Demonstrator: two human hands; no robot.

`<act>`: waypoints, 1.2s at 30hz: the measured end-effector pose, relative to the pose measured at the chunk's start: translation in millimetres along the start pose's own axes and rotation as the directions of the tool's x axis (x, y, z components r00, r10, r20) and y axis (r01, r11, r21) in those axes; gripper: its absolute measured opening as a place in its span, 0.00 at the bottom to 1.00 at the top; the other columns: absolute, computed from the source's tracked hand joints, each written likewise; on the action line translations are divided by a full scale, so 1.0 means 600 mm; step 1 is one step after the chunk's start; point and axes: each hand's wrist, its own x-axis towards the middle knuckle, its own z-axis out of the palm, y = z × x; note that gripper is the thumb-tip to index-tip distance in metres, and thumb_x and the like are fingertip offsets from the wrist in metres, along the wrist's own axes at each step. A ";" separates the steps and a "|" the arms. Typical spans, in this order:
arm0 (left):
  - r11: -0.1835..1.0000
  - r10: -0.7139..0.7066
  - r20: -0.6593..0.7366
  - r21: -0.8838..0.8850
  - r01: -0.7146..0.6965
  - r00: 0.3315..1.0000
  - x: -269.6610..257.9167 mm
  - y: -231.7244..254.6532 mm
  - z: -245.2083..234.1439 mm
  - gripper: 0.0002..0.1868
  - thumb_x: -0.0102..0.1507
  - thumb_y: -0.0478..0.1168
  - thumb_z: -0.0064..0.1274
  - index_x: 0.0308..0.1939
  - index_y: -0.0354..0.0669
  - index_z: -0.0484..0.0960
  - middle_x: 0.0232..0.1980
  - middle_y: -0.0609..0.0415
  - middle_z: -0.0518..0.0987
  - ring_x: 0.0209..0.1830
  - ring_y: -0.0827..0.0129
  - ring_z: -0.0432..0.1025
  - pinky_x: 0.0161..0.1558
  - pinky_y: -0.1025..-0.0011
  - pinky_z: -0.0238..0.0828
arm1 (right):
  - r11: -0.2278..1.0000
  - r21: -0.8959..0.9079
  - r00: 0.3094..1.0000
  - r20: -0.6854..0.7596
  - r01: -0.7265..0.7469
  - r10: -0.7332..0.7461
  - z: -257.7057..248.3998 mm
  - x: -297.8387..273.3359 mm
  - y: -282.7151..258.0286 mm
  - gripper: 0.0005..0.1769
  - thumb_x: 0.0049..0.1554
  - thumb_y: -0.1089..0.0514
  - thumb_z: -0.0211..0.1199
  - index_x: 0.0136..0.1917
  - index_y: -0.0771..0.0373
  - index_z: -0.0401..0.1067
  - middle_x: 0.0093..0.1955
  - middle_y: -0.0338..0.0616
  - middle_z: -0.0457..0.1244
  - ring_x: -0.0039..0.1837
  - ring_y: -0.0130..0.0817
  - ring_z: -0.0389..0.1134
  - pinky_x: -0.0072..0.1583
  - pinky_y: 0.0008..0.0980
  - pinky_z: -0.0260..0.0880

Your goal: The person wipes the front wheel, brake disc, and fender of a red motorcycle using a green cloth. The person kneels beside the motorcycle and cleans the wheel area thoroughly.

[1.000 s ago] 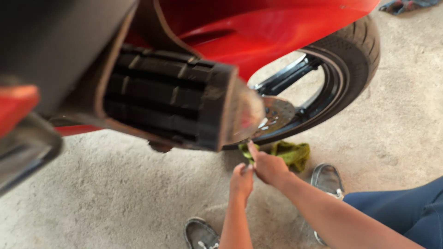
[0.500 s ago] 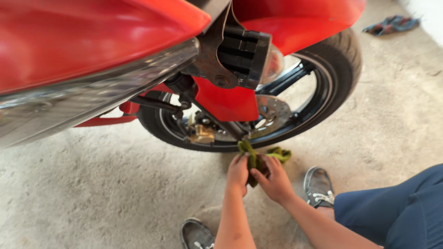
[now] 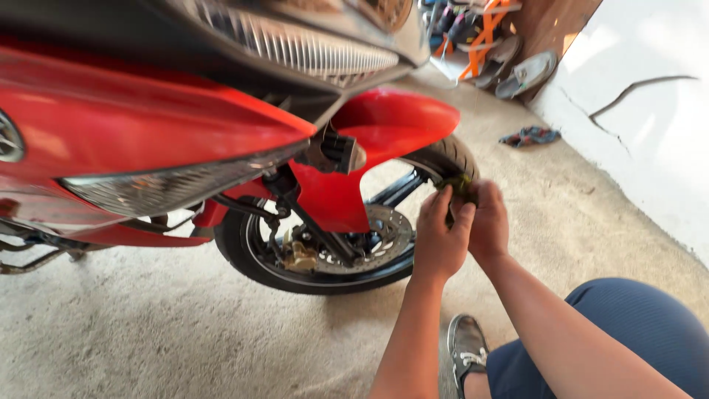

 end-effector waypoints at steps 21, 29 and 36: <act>0.928 -0.372 -0.027 0.018 0.372 0.928 -0.027 0.009 -0.087 0.24 0.67 0.51 0.47 0.63 0.44 0.76 0.60 0.49 0.79 0.54 0.63 0.77 0.55 0.65 0.74 | 0.868 0.204 0.888 0.186 -0.454 0.421 0.036 0.012 -0.092 0.17 0.55 0.50 0.66 0.51 0.64 0.73 0.43 0.51 0.71 0.44 0.50 0.75 0.48 0.43 0.73; 0.909 -0.412 -0.084 -0.102 0.404 0.907 -0.058 -0.039 -0.079 0.21 0.69 0.48 0.46 0.61 0.40 0.75 0.59 0.50 0.81 0.57 0.63 0.78 0.57 0.65 0.75 | 0.960 -0.268 0.821 0.528 -0.082 0.218 0.044 0.003 -0.099 0.17 0.59 0.53 0.58 0.62 0.50 0.75 0.56 0.48 0.67 0.57 0.52 0.70 0.57 0.47 0.71; 0.843 -0.533 -0.135 -0.165 0.512 0.835 -0.066 -0.083 -0.092 0.22 0.68 0.48 0.44 0.62 0.42 0.76 0.54 0.52 0.83 0.52 0.66 0.79 0.54 0.66 0.74 | 0.985 -0.070 0.848 0.500 -0.160 0.174 0.071 -0.030 -0.035 0.24 0.56 0.58 0.58 0.65 0.59 0.74 0.57 0.52 0.69 0.60 0.46 0.71 0.63 0.39 0.70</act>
